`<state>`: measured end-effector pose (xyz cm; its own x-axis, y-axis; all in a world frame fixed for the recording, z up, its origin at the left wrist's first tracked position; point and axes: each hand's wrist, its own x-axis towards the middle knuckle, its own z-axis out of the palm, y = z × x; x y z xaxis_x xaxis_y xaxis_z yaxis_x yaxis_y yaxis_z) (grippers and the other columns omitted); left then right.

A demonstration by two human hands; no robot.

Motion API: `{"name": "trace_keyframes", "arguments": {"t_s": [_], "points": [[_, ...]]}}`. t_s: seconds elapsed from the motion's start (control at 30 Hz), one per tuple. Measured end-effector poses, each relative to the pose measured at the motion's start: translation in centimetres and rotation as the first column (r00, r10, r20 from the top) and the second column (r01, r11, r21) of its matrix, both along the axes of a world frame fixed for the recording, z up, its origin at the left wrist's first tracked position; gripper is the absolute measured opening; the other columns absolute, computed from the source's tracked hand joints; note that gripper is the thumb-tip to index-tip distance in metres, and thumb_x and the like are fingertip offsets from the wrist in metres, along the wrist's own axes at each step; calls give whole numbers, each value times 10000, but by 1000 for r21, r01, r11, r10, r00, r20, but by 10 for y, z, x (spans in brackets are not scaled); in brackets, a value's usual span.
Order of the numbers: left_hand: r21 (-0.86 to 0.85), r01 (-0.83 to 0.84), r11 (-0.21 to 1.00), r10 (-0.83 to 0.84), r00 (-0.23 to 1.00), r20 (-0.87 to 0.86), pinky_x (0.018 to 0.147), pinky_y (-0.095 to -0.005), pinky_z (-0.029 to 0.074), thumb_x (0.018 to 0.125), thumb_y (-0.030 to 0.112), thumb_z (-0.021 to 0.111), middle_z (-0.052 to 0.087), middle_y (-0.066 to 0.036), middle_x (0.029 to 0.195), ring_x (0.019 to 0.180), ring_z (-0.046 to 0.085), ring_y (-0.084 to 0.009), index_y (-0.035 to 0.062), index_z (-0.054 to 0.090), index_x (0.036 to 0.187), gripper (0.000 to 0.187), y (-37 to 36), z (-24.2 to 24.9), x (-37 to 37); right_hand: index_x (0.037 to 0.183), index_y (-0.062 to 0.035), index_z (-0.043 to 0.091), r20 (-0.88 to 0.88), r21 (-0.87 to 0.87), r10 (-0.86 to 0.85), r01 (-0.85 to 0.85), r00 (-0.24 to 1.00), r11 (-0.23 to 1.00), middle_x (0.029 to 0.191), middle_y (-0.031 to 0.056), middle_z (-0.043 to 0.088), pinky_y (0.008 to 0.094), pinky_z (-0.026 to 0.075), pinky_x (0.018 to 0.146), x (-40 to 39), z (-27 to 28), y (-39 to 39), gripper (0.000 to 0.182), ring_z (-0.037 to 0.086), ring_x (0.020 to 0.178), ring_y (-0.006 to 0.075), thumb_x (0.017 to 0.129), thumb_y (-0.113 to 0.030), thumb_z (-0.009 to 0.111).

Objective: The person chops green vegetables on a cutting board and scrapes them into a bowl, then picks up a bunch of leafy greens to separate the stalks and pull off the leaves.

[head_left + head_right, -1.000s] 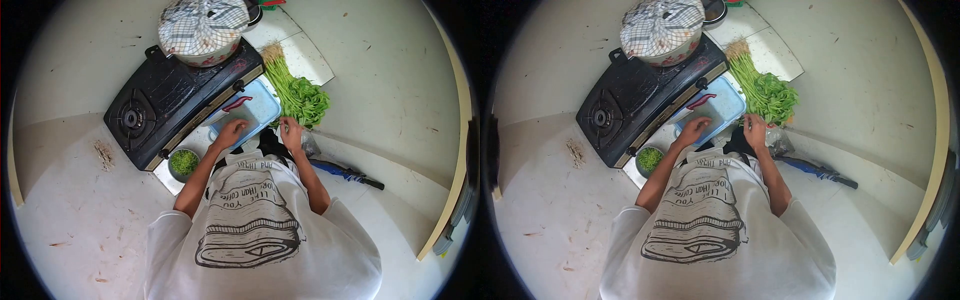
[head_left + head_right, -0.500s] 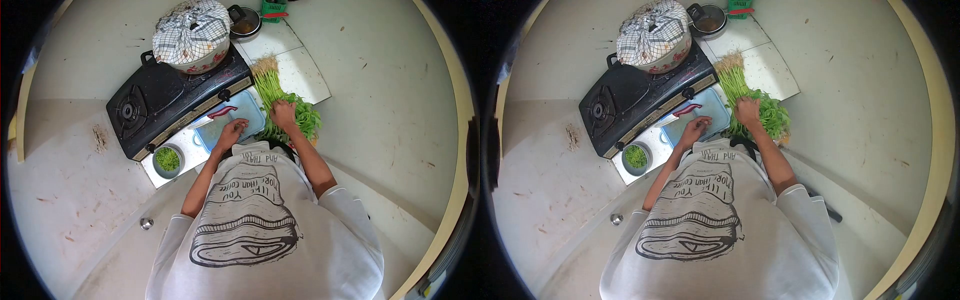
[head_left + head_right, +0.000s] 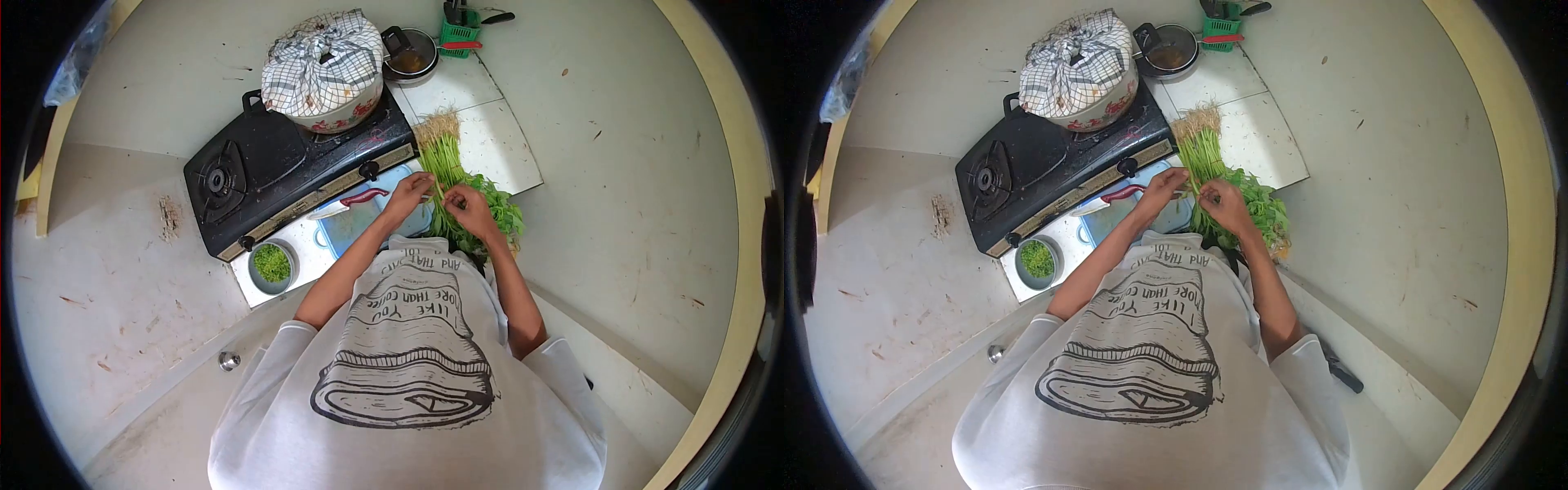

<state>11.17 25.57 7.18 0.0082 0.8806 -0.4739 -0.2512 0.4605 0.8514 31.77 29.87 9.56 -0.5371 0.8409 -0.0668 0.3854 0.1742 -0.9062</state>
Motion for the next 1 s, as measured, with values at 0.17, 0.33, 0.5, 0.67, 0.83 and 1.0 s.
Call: {"name": "trace_keyframes", "arguments": {"t_s": [0.17,0.33,0.5,0.67,0.83,1.0], "points": [[22,69,997,-71,993,93,914,-311,533,1061,290,604,698,-63,1124,1006,663,-125,64,627,1159,248,8,0,-5,1017,-12,737,12,-131,-23,24,1000,991,839,71,722,294,488,677,3,0,-9,194,622,728,135,942,-191,740],[10,72,997,-72,975,211,979,-334,525,1071,244,582,695,-47,1116,1065,647,-135,87,621,1159,184,-2,32,-12,1076,-6,744,117,-171,-159,177,980,969,822,92,722,319,505,668,3,-32,-2,261,626,705,162,971,-243,716],[82,92,992,-110,961,255,1010,-346,509,1082,219,562,680,-40,1134,1107,633,-143,104,623,1155,150,-26,45,-25,1018,7,741,177,-83,-132,149,975,985,905,200,751,412,578,827,-8,-81,11,248,740,850,332,905,-210,704],[124,-24,992,-18,945,327,1005,-365,518,1080,212,568,674,-43,1121,1117,632,-156,97,623,1145,142,-59,42,-36,976,-44,711,334,72,-107,88,937,994,991,179,721,472,567,818,-17,-87,12,205,708,914,369,839,-190,752],[110,-217,970,160,909,386,1000,-394,529,1088,195,543,671,-64,1102,1106,638,-165,74,618,1155,157,-82,53,-40,1004,-86,667,476,168,-131,57,870,984,1055,167,667,515,556,808,-26,-76,3,241,682,970,387,819,-204,766],[133,-281,951,215,903,371,992,-387,533,1094,218,528,649,-57,1109,1085,632,-154,71,616,1176,190,-90,60,-45,976,-72,657,498,215,-135,29,857,976,1010,174,662,529,549,806,-31,-80,5,241,675,966,396,811,-217,756]]}}
